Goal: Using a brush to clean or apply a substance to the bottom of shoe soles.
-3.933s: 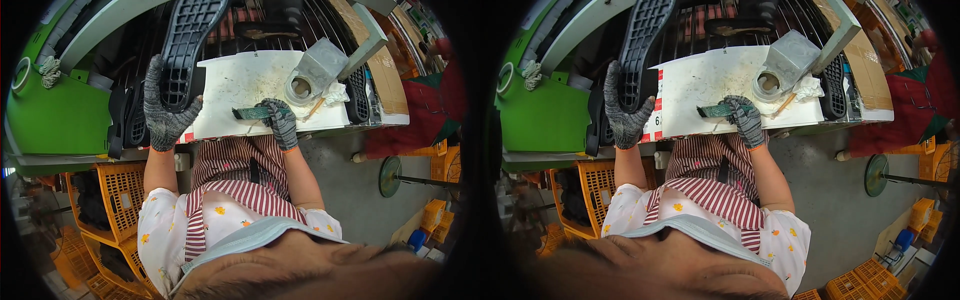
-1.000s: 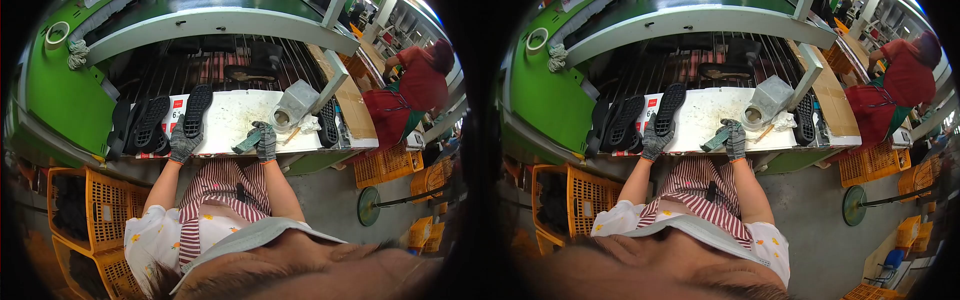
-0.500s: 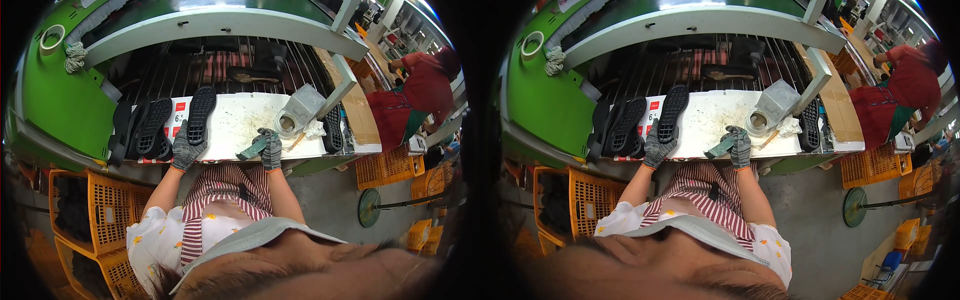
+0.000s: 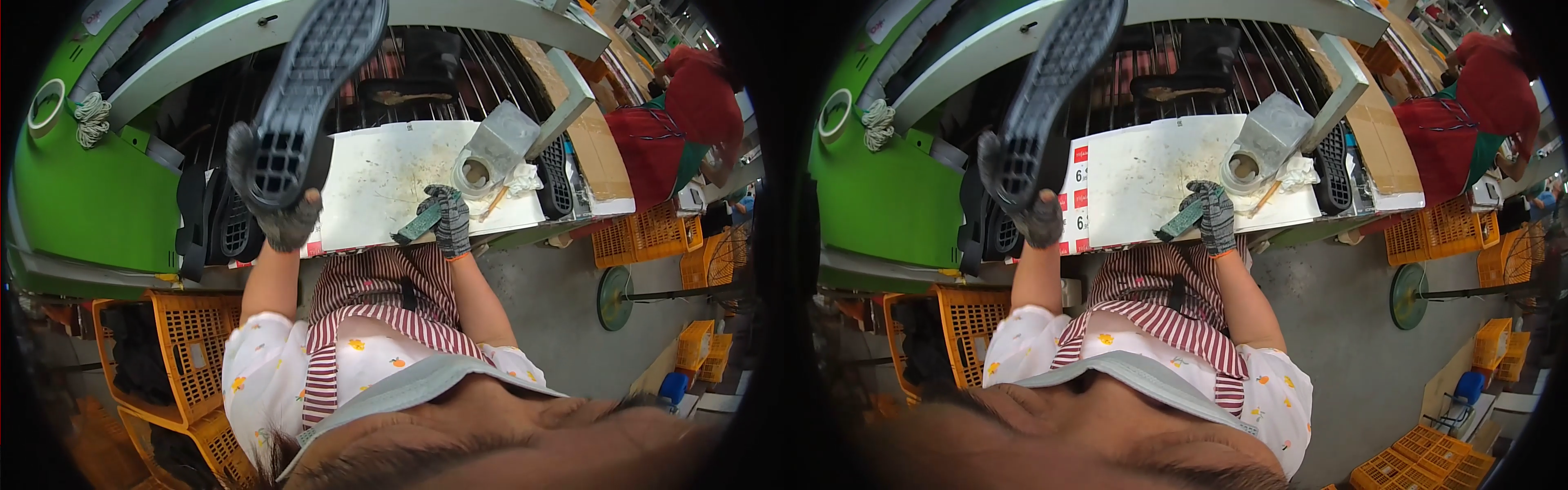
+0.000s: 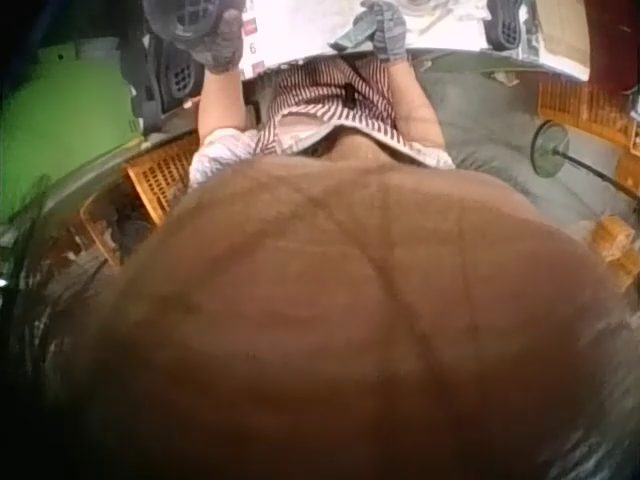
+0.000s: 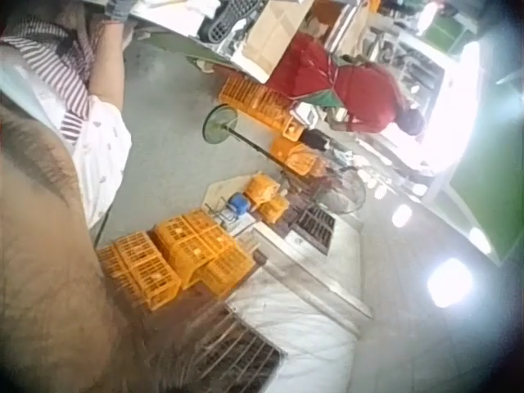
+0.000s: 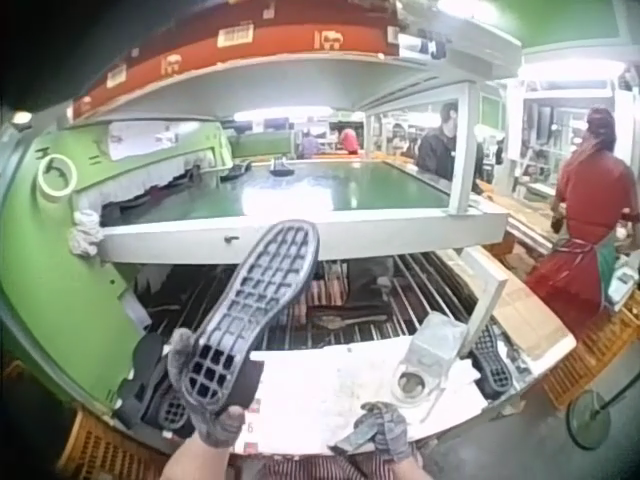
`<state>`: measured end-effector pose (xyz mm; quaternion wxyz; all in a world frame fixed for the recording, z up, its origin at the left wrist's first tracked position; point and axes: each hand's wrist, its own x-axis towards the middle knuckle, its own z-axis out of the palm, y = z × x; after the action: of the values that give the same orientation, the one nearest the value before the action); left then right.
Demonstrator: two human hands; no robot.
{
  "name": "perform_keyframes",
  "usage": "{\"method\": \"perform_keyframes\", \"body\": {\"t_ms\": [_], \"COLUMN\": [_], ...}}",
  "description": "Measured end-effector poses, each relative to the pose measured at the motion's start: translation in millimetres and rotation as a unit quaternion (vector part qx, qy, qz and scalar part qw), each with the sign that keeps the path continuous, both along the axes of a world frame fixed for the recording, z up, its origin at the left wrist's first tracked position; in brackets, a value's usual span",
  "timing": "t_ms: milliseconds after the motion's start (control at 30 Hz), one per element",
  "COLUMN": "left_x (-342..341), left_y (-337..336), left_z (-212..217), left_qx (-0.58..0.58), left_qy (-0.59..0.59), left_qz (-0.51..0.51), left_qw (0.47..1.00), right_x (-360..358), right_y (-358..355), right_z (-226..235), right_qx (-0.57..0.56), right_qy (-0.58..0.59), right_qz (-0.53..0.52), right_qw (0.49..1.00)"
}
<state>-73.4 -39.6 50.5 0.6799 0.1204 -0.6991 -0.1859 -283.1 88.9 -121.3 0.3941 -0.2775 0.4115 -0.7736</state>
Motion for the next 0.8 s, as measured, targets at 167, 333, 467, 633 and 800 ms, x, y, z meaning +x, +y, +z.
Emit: {"method": "perform_keyframes", "body": {"t_ms": [167, 333, 467, 633, 800], "left_x": [-35, -103, -141, -186, -207], "left_y": [-84, -113, -144, -223, -219], "left_z": [60, 164, 161, 125, 145], "left_qx": [-0.206, -0.117, 0.179, 0.106, 0.187], "left_qy": [-0.007, 0.016, -0.301, -0.173, -0.295], "left_qz": [0.146, -0.073, 0.176, 0.432, 0.267], "left_qw": [0.967, 0.99, 0.92, 0.879, 0.898], "right_x": [10, 5, -9, 22, 6], "right_y": [-8, -12, -1, -10, -6], "right_z": [7, -19, -25, 12, 9], "right_qx": [0.034, -0.063, -0.03, 0.031, 0.081], "right_qy": [0.021, 0.029, 0.155, 0.069, 0.171], "right_qz": [0.025, -0.002, -0.064, -0.002, -0.062], "right_qw": [0.999, 0.998, 0.985, 0.997, 0.98]}}
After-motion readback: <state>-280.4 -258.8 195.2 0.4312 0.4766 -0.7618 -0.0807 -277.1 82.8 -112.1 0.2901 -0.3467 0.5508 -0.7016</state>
